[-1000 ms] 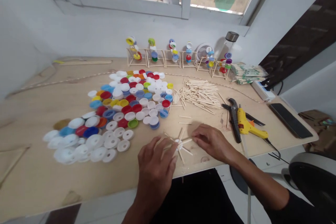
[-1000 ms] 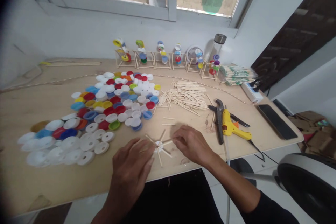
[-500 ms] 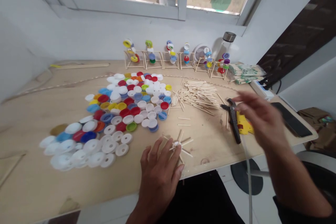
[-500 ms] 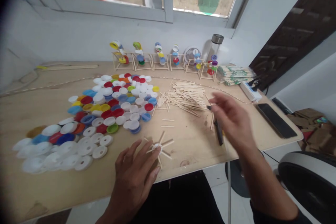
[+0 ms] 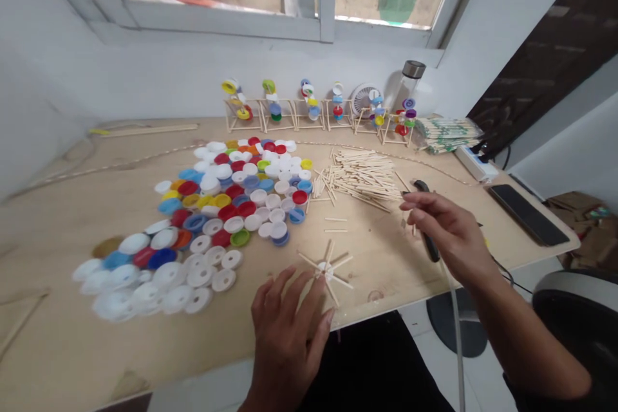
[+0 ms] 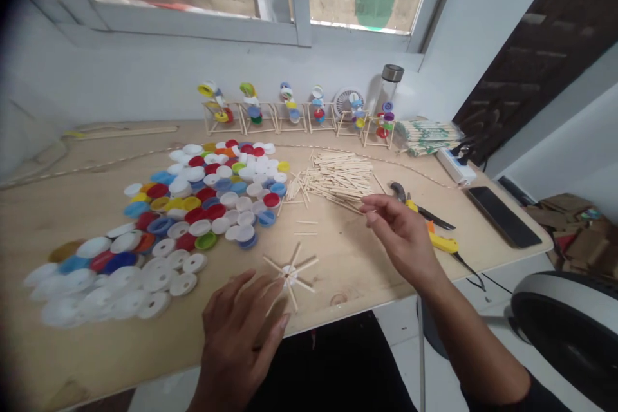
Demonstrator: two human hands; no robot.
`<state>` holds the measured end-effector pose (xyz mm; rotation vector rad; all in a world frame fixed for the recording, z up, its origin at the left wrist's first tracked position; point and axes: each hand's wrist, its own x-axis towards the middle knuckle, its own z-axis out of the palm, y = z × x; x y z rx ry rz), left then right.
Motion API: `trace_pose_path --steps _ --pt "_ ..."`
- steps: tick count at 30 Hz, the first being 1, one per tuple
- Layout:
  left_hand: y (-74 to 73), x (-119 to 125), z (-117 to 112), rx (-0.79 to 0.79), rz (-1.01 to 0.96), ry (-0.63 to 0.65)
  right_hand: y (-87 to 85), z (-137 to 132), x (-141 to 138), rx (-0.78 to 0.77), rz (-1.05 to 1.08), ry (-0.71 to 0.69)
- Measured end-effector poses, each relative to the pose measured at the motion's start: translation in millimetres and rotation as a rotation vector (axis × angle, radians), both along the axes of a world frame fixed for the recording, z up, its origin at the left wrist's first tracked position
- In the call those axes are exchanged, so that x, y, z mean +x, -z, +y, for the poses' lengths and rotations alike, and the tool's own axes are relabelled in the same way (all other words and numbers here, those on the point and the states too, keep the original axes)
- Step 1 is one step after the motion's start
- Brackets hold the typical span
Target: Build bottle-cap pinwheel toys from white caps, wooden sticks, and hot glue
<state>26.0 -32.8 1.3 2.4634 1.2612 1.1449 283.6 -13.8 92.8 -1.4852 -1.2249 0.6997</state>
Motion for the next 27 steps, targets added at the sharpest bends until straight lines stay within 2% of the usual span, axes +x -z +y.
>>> trace_pose_path --steps 4,7,10,13,17,23,27 --pt "3.6 9.9 -7.0 -0.008 -0.031 -0.015 13.2 9.6 -10.6 -0.035 0.023 -0.079" --pt "7.3 20.1 -8.0 0.045 -0.069 -0.026 26.9 15.2 -15.9 -0.069 0.001 -0.152" --pt "8.5 21.4 -6.7 0.049 -0.053 -0.018 42.9 21.1 -20.3 -0.132 -0.14 -0.24" --pt "8.1 14.6 -5.9 0.039 -0.051 -0.02 53.7 27.8 -26.5 -0.188 -0.391 -0.285" --pt "10.3 2.1 -5.7 0.068 -0.044 -0.03 57.2 36.9 -36.9 -0.225 -0.693 -0.317" --pt "18.2 -18.2 -2.3 0.123 0.029 -0.067 57.6 47.0 -49.4 -0.251 -0.829 -0.373" --pt "17.9 -25.2 1.8 0.137 0.044 -0.115 57.8 51.6 -53.2 -0.282 -0.888 -0.372"
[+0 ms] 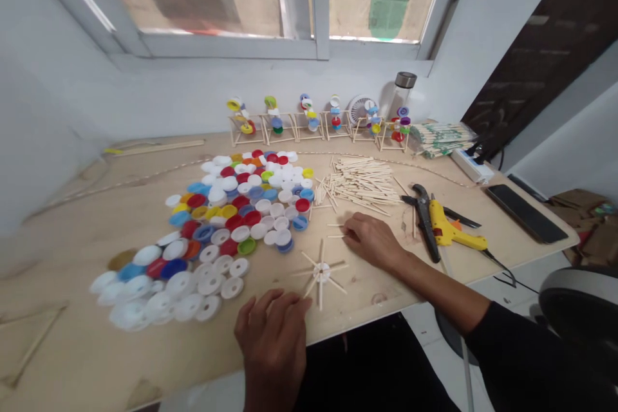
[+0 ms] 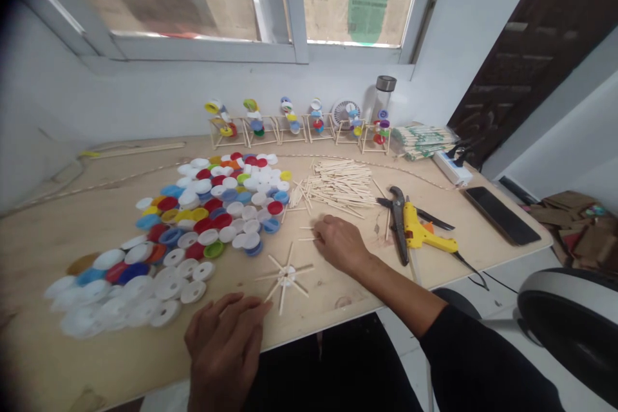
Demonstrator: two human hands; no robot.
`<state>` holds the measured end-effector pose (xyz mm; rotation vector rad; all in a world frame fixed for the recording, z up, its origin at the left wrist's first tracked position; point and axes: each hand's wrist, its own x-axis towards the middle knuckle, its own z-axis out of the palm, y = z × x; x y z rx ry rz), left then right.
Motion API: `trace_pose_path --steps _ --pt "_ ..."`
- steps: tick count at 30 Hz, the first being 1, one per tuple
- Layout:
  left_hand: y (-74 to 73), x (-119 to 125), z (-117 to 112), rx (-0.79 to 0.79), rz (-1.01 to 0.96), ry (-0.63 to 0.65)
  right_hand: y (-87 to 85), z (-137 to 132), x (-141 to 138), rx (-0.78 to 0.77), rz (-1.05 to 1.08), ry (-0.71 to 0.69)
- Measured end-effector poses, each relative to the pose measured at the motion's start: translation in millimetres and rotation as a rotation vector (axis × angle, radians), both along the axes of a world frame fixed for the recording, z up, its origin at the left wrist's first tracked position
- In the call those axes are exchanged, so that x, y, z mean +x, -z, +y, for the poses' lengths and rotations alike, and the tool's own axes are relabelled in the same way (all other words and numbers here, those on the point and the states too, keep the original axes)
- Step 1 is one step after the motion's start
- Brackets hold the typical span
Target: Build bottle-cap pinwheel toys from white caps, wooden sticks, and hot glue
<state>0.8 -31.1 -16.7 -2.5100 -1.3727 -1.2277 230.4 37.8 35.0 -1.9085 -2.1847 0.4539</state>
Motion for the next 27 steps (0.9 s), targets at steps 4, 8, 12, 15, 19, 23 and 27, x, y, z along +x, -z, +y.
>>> trace_pose_path --steps 4,8,12,15,19,23,27 --pt "-4.0 -0.9 4.2 0.002 -0.007 -0.042 -2.2 2.9 -0.6 -0.017 -0.029 -0.001" --pt "-4.8 -2.3 9.5 -0.022 0.033 -0.04 -3.7 3.6 0.3 -0.02 -0.036 -0.006" --pt "-2.0 -3.0 15.0 -0.021 0.012 -0.071 -6.5 -1.6 5.4 -0.006 -0.016 0.018" --pt "-1.4 -3.5 17.1 -0.028 0.014 -0.081 -12.0 -12.5 11.2 0.006 0.016 0.057" --pt "-5.3 -4.2 16.7 -0.032 0.044 -0.051 -19.6 -32.4 12.6 -0.003 0.092 0.056" --pt "-11.3 -2.8 14.3 -0.018 0.033 -0.034 -17.3 -47.3 2.3 -0.029 0.259 0.018" --pt "-13.9 -1.6 11.1 -0.041 0.005 -0.003 -8.3 -52.3 -8.5 -0.047 0.288 -0.023"
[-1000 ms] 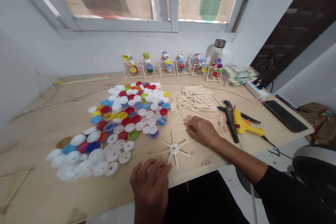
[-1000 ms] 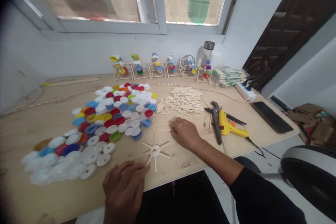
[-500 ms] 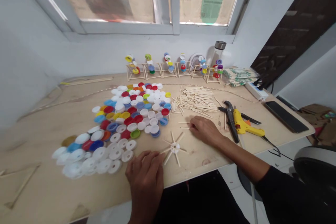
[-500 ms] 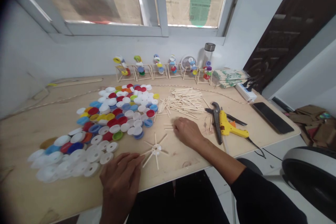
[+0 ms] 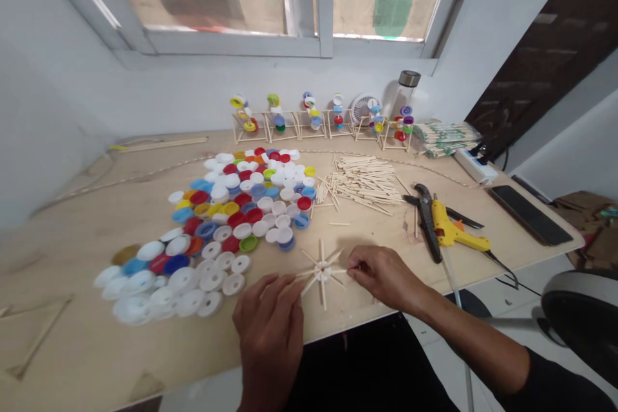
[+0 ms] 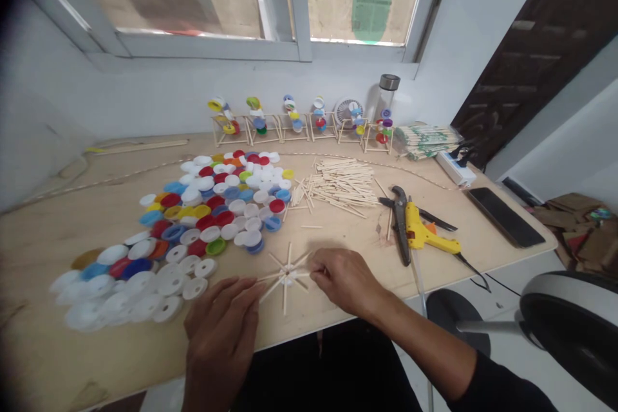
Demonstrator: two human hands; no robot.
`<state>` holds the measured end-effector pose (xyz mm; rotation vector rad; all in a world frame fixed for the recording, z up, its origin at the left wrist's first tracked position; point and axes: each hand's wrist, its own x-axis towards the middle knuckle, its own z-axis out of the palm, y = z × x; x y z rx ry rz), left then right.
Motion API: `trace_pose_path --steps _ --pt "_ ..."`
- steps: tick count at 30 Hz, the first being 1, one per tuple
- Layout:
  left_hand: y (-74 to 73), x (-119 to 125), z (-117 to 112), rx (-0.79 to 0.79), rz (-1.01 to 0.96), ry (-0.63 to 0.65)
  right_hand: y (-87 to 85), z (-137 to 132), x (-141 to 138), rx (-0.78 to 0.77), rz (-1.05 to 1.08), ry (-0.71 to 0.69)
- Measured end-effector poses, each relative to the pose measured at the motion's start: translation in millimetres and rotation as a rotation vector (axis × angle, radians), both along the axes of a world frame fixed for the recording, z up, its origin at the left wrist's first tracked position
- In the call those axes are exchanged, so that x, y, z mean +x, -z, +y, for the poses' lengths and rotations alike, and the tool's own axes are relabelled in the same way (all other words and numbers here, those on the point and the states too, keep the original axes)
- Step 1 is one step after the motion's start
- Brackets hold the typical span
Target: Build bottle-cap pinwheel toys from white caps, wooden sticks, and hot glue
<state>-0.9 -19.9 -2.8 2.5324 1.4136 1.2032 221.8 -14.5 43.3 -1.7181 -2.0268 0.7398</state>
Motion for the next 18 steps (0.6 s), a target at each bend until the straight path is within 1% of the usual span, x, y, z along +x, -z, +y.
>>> trace_pose_path --steps 6,13,18 --pt "0.4 1.4 -1.9 -0.041 0.0 0.025 6.9 0.7 -4.7 0.022 -0.041 -0.004" --pt "-4.2 13.3 -0.1 -0.042 -0.005 0.066 7.3 2.2 -5.8 0.033 -0.055 -0.011" --pt "-4.7 19.2 0.5 -0.047 -0.04 0.052 7.1 2.8 -5.4 0.019 -0.065 -0.018"
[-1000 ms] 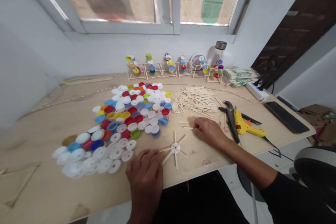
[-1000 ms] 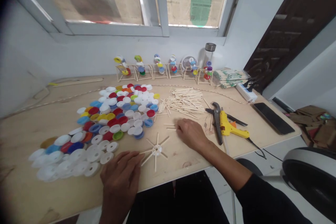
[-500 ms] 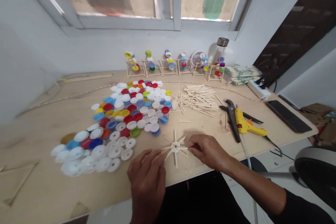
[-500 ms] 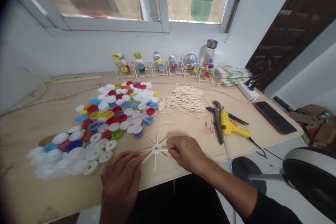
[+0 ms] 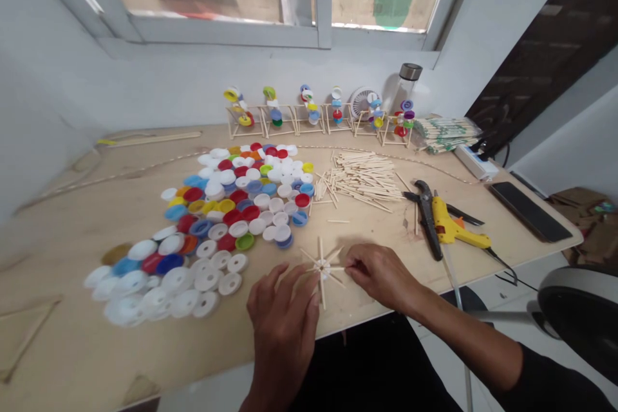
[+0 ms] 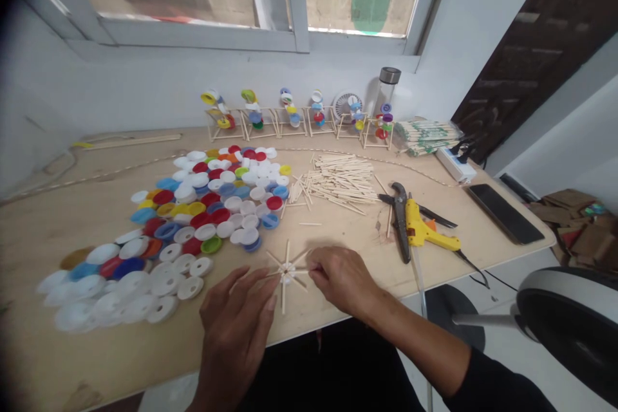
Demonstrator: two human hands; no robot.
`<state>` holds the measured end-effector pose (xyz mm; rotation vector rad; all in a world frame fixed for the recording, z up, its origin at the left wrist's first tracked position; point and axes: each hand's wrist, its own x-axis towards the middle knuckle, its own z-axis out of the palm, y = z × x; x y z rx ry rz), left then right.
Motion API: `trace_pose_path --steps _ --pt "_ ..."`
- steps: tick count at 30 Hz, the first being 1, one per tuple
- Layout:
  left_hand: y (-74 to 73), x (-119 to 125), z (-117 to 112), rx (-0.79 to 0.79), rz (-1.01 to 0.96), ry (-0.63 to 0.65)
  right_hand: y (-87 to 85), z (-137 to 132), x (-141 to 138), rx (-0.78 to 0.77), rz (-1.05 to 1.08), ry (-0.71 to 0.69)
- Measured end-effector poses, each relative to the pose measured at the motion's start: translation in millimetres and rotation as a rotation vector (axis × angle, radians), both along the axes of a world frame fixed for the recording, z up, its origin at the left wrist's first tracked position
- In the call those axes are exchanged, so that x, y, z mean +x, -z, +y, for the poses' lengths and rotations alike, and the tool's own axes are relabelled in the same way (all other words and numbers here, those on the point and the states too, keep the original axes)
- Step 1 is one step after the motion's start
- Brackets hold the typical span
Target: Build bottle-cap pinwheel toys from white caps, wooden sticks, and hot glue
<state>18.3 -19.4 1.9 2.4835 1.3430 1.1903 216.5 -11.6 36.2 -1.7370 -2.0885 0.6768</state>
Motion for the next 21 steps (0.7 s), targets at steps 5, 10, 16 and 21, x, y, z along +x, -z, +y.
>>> trace_pose_path --steps 5,10,16,21 --pt "-1.3 3.8 0.3 -0.02 -0.025 0.004 0.8 0.7 0.8 0.008 0.011 0.001" --pt "-3.1 4.6 1.2 -0.044 0.061 0.026 2.2 1.7 1.0 0.016 0.002 0.004" --pt "0.6 5.1 2.6 -0.043 0.125 0.033 4.8 3.3 1.9 0.018 0.009 0.003" --pt "1.9 5.5 2.6 -0.035 0.135 0.033 6.4 3.7 2.5 0.029 0.02 0.006"
